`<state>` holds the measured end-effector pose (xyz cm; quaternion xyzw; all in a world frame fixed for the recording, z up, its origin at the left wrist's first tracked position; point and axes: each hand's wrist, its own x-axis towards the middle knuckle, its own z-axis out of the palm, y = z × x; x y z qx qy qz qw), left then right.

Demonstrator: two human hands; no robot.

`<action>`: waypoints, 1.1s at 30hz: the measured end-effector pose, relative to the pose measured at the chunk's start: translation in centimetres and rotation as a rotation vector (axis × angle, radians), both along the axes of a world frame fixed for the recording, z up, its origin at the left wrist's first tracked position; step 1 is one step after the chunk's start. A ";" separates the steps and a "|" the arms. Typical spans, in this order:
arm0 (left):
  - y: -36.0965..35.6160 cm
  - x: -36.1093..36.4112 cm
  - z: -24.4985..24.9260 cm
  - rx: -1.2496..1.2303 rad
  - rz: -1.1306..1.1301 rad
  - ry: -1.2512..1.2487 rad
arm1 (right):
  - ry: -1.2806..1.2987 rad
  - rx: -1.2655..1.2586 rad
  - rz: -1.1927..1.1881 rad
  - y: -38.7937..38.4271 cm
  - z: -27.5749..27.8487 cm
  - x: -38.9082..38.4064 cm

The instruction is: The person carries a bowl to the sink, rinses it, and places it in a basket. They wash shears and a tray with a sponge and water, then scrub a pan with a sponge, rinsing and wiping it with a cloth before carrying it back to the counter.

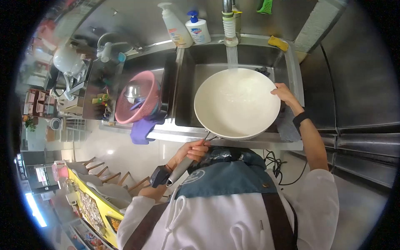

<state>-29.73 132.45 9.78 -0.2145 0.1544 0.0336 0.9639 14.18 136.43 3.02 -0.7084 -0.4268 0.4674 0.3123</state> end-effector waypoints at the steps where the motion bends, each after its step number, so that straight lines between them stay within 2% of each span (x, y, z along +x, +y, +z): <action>1: -0.1 0.0 0.3 -0.013 0.037 -0.018 | 0.004 -0.030 0.038 0.8 -0.3 -0.1; 2: -0.2 0.1 0.6 -0.027 0.072 -0.038 | 0.031 -0.031 0.057 1.4 -0.6 -0.2; 7: 0.4 2.0 3.2 0.478 -0.060 0.288 | 0.162 -0.064 0.161 4.8 -0.5 -1.6; 10: 1.2 3.4 4.1 0.704 -0.089 0.458 | -0.444 -0.160 0.313 9.2 2.8 -2.2; 12: 1.6 3.9 4.2 0.773 -0.088 0.544 | -0.637 0.354 0.275 12.9 2.7 -1.7; 14: 2.3 4.3 4.1 0.818 -0.090 0.601 | -0.602 0.677 0.148 15.7 6.6 -4.3; 16: 3.0 4.7 4.5 0.837 -0.110 0.714 | -0.646 0.945 0.164 18.9 8.3 -6.1; 18: 3.3 4.9 4.4 0.874 -0.126 0.811 | -0.468 0.931 0.330 20.6 8.2 -7.1; 21: 3.2 4.7 3.5 0.967 -0.179 0.888 | -0.342 1.182 0.349 21.5 6.6 -8.9; 23: 2.9 4.3 2.7 1.090 -0.259 0.950 | -0.539 1.219 0.346 23.3 3.4 -8.9; 26: 2.4 3.7 2.2 1.288 -0.419 1.070 | -0.759 1.075 0.413 27.0 -3.7 -6.8; 28: 2.4 3.2 1.9 1.432 -0.518 1.134 | -0.799 1.017 0.416 29.1 -5.9 -6.3; 29: 2.5 3.2 2.3 1.536 -0.599 1.199 | -0.779 1.039 0.389 30.2 -6.8 -6.4; 32: 1.4 1.2 0.0 2.291 -0.473 1.094 | -0.595 1.091 0.301 31.6 -9.2 -6.7; 33: 1.2 1.1 0.2 2.168 -0.485 1.156 | -0.511 1.108 0.266 31.6 -9.1 -7.0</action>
